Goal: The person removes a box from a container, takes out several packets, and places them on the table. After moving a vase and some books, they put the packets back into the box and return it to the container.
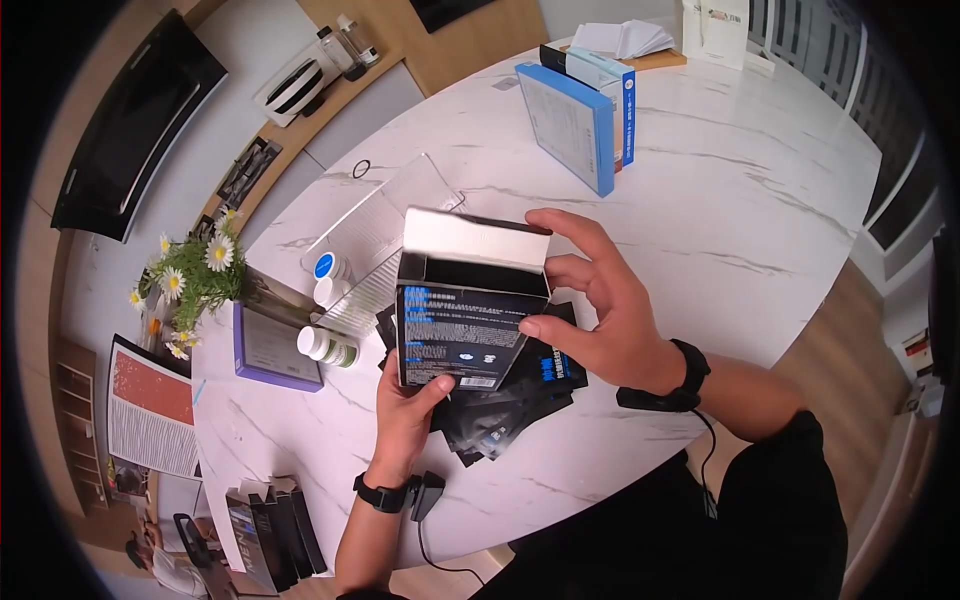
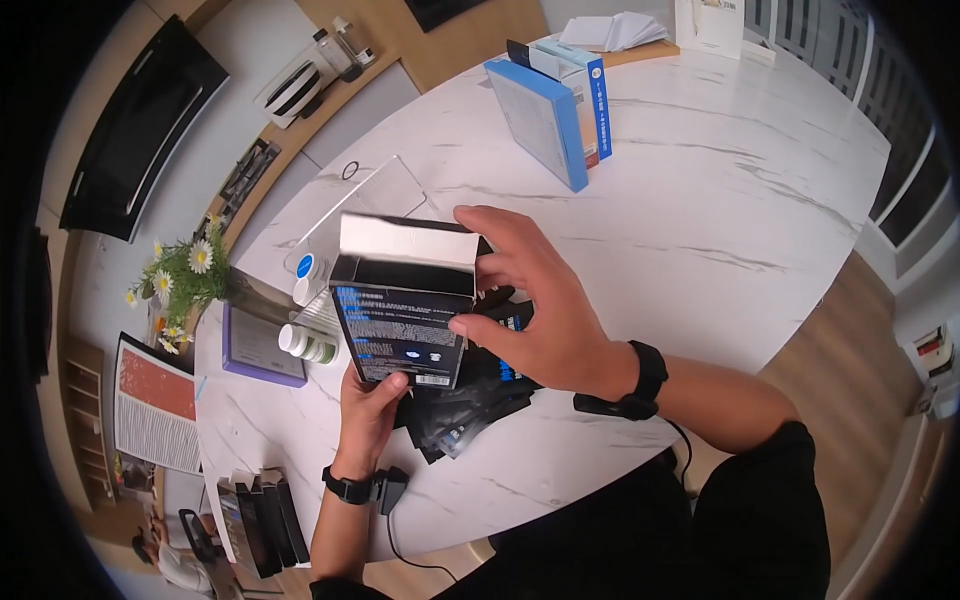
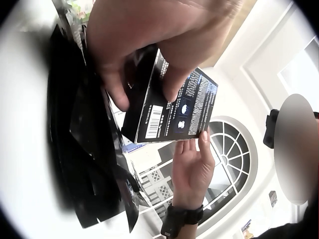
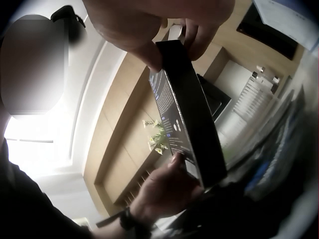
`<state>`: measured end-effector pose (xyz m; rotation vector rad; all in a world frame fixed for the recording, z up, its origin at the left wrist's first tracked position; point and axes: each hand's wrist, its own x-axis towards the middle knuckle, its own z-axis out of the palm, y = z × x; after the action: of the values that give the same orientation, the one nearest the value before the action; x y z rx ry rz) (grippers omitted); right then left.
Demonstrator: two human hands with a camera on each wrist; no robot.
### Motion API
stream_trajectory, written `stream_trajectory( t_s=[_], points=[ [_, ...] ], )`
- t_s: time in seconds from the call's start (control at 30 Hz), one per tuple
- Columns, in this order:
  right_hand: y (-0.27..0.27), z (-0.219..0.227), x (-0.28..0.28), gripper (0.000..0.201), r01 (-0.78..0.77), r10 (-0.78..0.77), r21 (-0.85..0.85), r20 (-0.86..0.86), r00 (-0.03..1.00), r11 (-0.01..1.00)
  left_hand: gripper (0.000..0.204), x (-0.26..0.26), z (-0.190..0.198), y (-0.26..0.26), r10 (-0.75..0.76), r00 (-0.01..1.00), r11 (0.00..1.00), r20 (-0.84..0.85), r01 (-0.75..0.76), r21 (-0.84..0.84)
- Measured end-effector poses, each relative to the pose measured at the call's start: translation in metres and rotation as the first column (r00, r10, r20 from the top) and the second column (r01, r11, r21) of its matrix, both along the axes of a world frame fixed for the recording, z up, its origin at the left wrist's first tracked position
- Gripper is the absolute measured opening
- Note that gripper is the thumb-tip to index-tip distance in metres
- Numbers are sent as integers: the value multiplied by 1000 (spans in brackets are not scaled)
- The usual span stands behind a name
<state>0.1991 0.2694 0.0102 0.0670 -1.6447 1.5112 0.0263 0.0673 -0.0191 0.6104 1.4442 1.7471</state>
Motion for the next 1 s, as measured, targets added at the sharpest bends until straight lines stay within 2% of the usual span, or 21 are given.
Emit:
stream_trajectory(
  t_s=[0.07,0.2,0.3,0.4,0.43,0.53,0.57,0.7,0.83,0.93,1.0],
  points=[
    [-1,-3,-1,74,69,-69,49,-17,997,996,48,1,2,1,-10,994,998,-106,3,-65],
    [-1,-1,1,70,71,-72,128,0,997,989,46,4,14,2,-44,947,991,-318,1,-135],
    [-1,7,5,60,80,-93,240,43,995,967,50,3,23,1,8,838,998,-546,-38,-43],
    [0,6,3,48,132,-139,414,-12,990,901,57,17,52,5,96,833,989,-545,-19,145],
    [0,6,2,44,157,-152,475,-49,987,866,55,17,60,7,84,783,983,-616,36,180],
    [-5,8,3,39,135,-123,462,-55,991,876,51,17,84,16,41,719,971,-694,135,198],
    [-5,9,3,37,123,-106,466,-62,992,876,42,20,87,20,62,728,968,-683,121,218],
    [1,7,4,30,102,-82,434,-64,995,895,34,15,85,24,50,670,971,-740,141,193],
    [2,6,4,25,89,-72,372,-59,996,924,31,11,81,19,19,648,964,-762,192,187],
    [-1,11,11,23,-8,-6,300,44,999,954,31,10,81,14,0,646,960,-763,214,181],
    [2,8,11,23,-1,-13,332,39,999,943,30,11,84,10,-20,666,956,-746,231,180]
  ],
)
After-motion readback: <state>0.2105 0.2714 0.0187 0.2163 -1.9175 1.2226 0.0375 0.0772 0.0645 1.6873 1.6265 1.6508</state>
